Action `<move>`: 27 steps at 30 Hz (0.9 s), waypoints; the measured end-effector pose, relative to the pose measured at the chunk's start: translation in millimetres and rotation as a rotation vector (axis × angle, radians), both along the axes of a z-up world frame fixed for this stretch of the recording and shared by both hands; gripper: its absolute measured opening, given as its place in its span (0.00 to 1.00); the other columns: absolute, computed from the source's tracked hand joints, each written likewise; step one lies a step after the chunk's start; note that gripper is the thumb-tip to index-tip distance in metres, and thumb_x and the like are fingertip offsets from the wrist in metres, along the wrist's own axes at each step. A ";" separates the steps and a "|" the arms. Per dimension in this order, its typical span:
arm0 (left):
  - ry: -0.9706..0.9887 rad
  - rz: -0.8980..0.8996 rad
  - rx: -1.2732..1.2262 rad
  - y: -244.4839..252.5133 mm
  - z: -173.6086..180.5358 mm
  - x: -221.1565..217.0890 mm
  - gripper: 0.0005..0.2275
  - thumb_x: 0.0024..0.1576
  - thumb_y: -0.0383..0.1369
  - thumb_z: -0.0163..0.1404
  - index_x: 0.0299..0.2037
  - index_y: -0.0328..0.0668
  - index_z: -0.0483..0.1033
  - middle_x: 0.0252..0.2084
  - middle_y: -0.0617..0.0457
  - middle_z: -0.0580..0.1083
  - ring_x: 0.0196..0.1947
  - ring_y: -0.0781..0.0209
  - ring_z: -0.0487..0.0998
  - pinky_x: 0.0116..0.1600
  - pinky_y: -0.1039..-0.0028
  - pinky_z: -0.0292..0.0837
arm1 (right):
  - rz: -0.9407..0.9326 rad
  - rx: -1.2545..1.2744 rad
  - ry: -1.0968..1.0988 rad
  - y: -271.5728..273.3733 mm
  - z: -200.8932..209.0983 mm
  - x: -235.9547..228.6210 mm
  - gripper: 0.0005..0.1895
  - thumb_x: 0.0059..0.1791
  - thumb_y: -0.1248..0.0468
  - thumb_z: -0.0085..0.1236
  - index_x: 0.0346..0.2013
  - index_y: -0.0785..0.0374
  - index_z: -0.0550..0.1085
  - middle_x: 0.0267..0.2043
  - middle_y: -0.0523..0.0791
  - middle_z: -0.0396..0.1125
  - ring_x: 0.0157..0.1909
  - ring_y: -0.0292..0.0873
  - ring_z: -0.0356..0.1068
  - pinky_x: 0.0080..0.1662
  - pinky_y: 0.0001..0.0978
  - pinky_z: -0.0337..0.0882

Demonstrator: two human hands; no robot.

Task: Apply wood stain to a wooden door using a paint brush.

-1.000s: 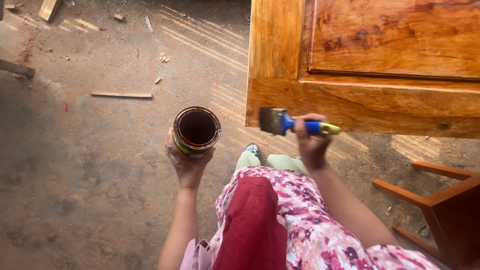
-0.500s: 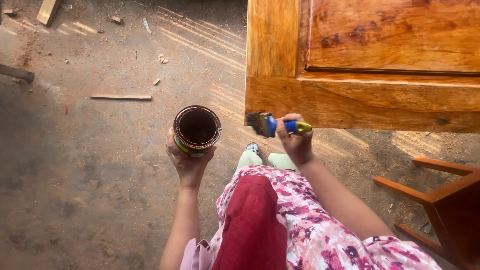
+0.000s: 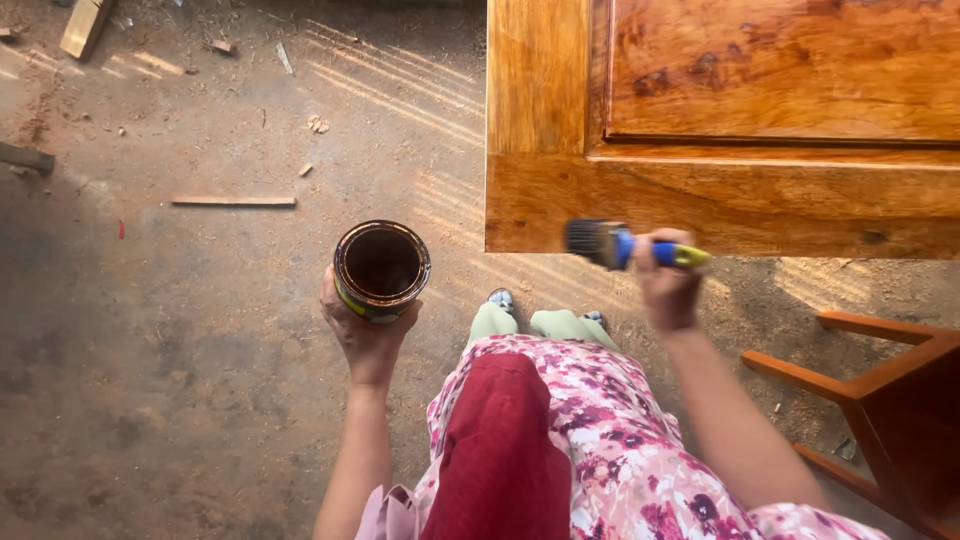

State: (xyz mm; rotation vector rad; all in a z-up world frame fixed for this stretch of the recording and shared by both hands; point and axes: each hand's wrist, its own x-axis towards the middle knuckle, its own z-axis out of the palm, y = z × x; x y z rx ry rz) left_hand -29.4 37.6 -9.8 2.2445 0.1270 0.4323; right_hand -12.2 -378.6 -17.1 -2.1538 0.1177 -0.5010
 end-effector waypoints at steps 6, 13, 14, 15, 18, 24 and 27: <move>0.028 -0.033 -0.016 6.0 -10.6 -1.3 0.54 0.43 0.43 0.72 0.74 0.48 0.42 0.68 0.46 0.58 0.70 0.44 0.58 0.75 0.51 0.59 | -0.226 -0.231 0.025 -85.5 44.8 -43.7 0.05 0.65 0.64 0.53 0.48 0.62 0.68 0.40 0.47 0.71 0.42 0.41 0.77 0.42 0.30 0.83; -0.044 -0.089 -0.012 -12.6 2.8 14.8 0.54 0.41 0.40 0.73 0.73 0.48 0.42 0.68 0.43 0.57 0.70 0.42 0.58 0.74 0.50 0.57 | 0.145 -0.593 -0.209 56.6 39.0 -3.0 0.08 0.54 0.69 0.56 0.42 0.60 0.66 0.31 0.49 0.67 0.30 0.45 0.71 0.28 0.33 0.76; -0.039 -0.088 -0.043 -16.0 4.7 15.8 0.53 0.42 0.38 0.72 0.73 0.49 0.42 0.68 0.43 0.57 0.70 0.43 0.59 0.74 0.51 0.59 | 0.246 -0.529 -0.203 80.2 28.5 0.1 0.07 0.54 0.70 0.57 0.41 0.61 0.67 0.30 0.48 0.67 0.28 0.44 0.70 0.26 0.31 0.75; -0.034 -0.088 -0.075 -19.2 7.0 16.9 0.52 0.44 0.36 0.70 0.74 0.50 0.43 0.68 0.44 0.58 0.71 0.43 0.59 0.75 0.52 0.60 | 0.345 -0.464 -0.198 103.9 18.2 3.9 0.06 0.53 0.71 0.58 0.40 0.62 0.68 0.28 0.47 0.67 0.25 0.43 0.70 0.25 0.30 0.74; -0.061 -0.126 -0.111 -25.1 12.3 19.9 0.51 0.44 0.35 0.70 0.74 0.51 0.42 0.69 0.45 0.58 0.71 0.45 0.60 0.76 0.53 0.59 | 0.384 -0.309 -0.211 132.5 54.5 19.8 0.05 0.54 0.71 0.57 0.40 0.62 0.69 0.28 0.46 0.69 0.25 0.41 0.71 0.25 0.28 0.74; -0.006 -0.098 -0.089 -20.6 7.2 20.7 0.53 0.41 0.34 0.71 0.73 0.49 0.43 0.68 0.44 0.57 0.69 0.44 0.59 0.73 0.52 0.58 | 0.238 0.134 -0.155 108.3 45.6 54.2 0.04 0.58 0.65 0.54 0.41 0.62 0.69 0.33 0.47 0.71 0.31 0.40 0.75 0.29 0.24 0.79; -0.048 -0.118 -0.111 -16.5 2.9 22.2 0.52 0.42 0.35 0.72 0.73 0.51 0.44 0.69 0.44 0.57 0.71 0.44 0.59 0.75 0.53 0.59 | 0.081 0.225 -0.111 48.2 5.9 60.8 0.06 0.59 0.63 0.53 0.39 0.61 0.70 0.31 0.46 0.69 0.28 0.38 0.74 0.31 0.27 0.78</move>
